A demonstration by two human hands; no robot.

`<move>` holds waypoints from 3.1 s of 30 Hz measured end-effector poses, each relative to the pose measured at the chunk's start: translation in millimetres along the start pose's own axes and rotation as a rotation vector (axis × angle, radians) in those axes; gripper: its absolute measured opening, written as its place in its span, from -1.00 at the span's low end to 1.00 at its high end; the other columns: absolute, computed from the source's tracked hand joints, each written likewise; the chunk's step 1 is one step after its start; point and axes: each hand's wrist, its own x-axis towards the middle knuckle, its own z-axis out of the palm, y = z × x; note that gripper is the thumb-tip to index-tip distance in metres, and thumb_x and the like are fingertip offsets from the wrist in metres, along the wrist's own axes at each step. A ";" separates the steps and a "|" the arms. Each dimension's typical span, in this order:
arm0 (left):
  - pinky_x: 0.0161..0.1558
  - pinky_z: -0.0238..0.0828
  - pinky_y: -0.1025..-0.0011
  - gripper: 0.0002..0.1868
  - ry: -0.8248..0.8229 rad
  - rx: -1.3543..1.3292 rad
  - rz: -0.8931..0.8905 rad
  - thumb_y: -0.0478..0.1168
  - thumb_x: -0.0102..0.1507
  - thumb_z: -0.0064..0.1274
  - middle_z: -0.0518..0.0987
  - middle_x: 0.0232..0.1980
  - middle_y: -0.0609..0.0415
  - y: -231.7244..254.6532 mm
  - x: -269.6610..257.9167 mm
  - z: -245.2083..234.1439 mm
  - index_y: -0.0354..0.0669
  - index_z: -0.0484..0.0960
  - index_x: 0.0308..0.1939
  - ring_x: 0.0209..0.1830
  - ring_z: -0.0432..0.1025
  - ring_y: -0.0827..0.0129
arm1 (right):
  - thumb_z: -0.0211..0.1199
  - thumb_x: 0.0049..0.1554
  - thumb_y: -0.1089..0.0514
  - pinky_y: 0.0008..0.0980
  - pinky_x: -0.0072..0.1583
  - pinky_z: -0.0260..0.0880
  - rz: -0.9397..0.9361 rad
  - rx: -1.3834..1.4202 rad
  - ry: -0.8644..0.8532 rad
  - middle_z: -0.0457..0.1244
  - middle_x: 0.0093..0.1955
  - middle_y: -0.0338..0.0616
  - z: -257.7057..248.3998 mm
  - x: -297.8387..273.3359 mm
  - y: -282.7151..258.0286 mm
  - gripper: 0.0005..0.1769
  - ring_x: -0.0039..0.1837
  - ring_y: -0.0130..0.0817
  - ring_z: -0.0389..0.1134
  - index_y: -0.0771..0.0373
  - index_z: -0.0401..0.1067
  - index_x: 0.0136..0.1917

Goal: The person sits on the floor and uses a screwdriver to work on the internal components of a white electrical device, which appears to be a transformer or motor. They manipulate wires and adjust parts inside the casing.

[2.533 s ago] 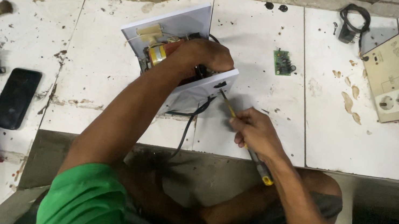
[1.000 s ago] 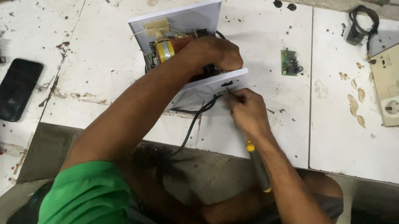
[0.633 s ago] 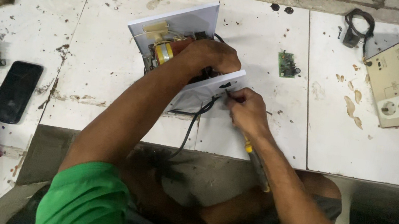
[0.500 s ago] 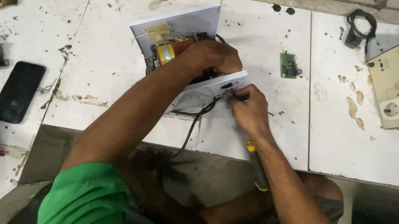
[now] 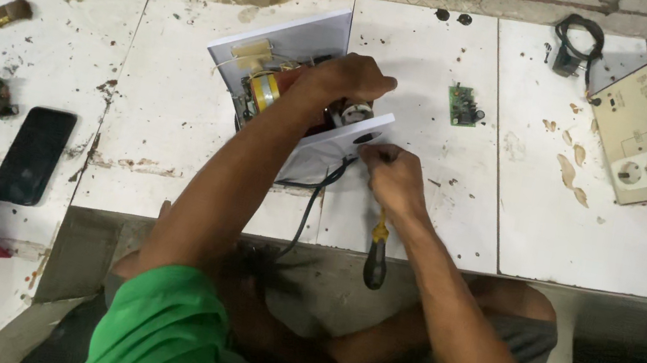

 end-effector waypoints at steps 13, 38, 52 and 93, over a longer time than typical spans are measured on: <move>0.35 0.33 0.07 0.00 -0.004 -0.101 -0.072 0.71 0.10 -0.54 0.64 0.21 -0.07 17.0 -27.6 -3.5 0.15 0.84 -0.20 0.30 0.46 -0.05 | 0.09 0.19 0.13 -0.49 -0.49 0.04 0.076 0.147 0.018 0.16 -0.43 -0.16 -32.9 -7.7 22.7 -0.69 -0.50 -0.50 0.11 0.41 0.46 0.04; 0.31 0.35 0.07 -0.62 1.333 -0.712 0.177 -0.20 0.43 0.00 0.43 0.23 -0.14 -53.2 -236.4 131.3 -0.22 0.44 0.30 0.32 0.35 0.01 | 0.01 0.43 0.05 -0.56 -0.46 -0.14 0.021 0.045 -0.057 0.12 -0.34 -0.15 -125.9 -45.1 -56.1 -0.67 -0.46 -0.55 -0.03 0.31 0.41 0.25; 0.34 0.27 0.04 -0.63 0.952 -1.213 0.054 0.05 0.45 -0.02 0.70 0.02 -0.11 -113.1 -206.0 134.0 -0.09 0.74 0.07 0.18 0.49 0.22 | 0.12 0.36 -0.05 -0.45 -0.47 0.13 -0.209 -0.117 -0.114 0.28 -0.35 -0.07 -39.6 -13.8 -42.5 -0.56 -0.48 -0.45 0.18 0.34 0.43 0.29; 0.14 0.44 0.10 -0.32 0.586 -0.278 0.408 0.07 0.42 -0.10 0.68 0.21 -0.08 -60.2 -103.4 1.7 -0.20 0.17 0.52 0.17 0.56 -0.07 | 0.06 0.22 0.01 0.29 0.06 0.29 -0.325 -0.799 -0.113 0.38 0.08 0.17 14.6 -26.2 11.1 -0.69 0.08 0.38 0.36 0.25 0.35 0.10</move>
